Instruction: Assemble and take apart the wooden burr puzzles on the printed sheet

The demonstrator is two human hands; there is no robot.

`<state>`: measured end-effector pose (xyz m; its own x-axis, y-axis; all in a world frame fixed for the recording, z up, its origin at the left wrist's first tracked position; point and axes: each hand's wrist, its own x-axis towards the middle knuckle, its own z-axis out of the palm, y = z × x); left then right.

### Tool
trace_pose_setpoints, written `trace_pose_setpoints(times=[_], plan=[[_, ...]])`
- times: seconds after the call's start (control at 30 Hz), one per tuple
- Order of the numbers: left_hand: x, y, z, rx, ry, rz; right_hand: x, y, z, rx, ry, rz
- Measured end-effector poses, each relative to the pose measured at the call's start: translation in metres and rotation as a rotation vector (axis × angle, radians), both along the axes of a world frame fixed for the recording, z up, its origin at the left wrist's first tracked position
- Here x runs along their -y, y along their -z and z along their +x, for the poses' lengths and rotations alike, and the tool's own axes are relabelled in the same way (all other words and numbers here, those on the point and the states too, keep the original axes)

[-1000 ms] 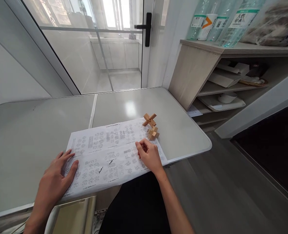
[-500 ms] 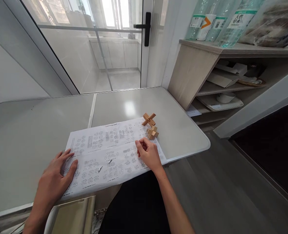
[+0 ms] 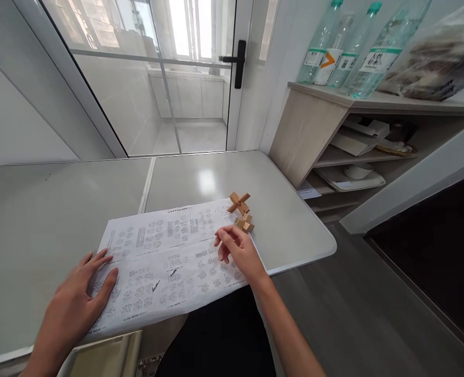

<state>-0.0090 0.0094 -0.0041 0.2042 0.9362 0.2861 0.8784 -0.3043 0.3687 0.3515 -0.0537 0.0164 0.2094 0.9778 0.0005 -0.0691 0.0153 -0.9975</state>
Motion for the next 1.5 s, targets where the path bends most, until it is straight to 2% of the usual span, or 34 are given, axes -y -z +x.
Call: trace_pose_setpoints(times=[0.03, 0.1, 0.27, 0.33, 0.4, 0.5, 0.6, 0.7, 0.8, 1.0, 1.1, 1.17, 1.23, 1.3, 1.4, 1.5], plan=[[-0.001, 0.001, -0.001, 0.003, -0.003, 0.006, -0.003, -0.008, 0.007, 0.005, -0.01, 0.009], [-0.002, 0.004, -0.002, 0.007, 0.0, 0.02, -0.012, -0.023, 0.024, 0.12, 0.059, 0.051], [-0.004, 0.012, -0.009, -0.019, -0.007, 0.017, -0.044, -0.047, 0.074, 0.595, 0.309, 0.06], [-0.004, 0.014, -0.012, -0.024, -0.009, 0.015, -0.056, -0.051, 0.091, 0.798, 0.312, 0.06], [-0.005, 0.016, -0.013, -0.022, -0.005, 0.024, -0.065, -0.054, 0.103, 0.989, 0.247, 0.071], [-0.006, 0.021, -0.015, -0.009, -0.015, 0.051, -0.072, -0.058, 0.115, 1.284, 0.049, 0.016], [-0.007, 0.026, -0.016, 0.001, -0.026, 0.069, -0.078, -0.06, 0.118, 1.568, -0.126, -0.029], [-0.009, 0.032, -0.021, 0.006, -0.027, 0.082, -0.086, -0.057, 0.117, 1.75, -0.276, -0.016], [-0.01, 0.038, -0.026, 0.0, -0.012, 0.095, -0.095, -0.052, 0.118, 1.831, -0.379, -0.014], [-0.011, 0.048, -0.033, -0.02, -0.012, 0.111, -0.109, -0.052, 0.12, 1.882, -0.447, -0.001], [-0.01, 0.045, -0.032, -0.023, 0.008, 0.111, -0.113, -0.058, 0.112, 1.892, -0.421, 0.088], [-0.008, 0.038, -0.026, -0.031, 0.015, 0.133, -0.113, -0.061, 0.1, 1.872, -0.359, 0.189], [-0.007, 0.026, -0.013, -0.037, 0.013, 0.176, -0.111, -0.063, 0.085, 1.83, -0.307, 0.306], [-0.005, 0.01, 0.009, -0.001, 0.073, 0.214, -0.105, -0.065, 0.066, 1.759, -0.33, 0.42], [-0.005, -0.013, 0.053, 0.083, 0.221, 0.205, -0.09, -0.068, 0.039, 1.664, -0.427, 0.573], [-0.011, -0.028, 0.095, 0.145, 0.388, 0.148, -0.073, -0.07, 0.019, 1.668, -0.51, 0.677]])
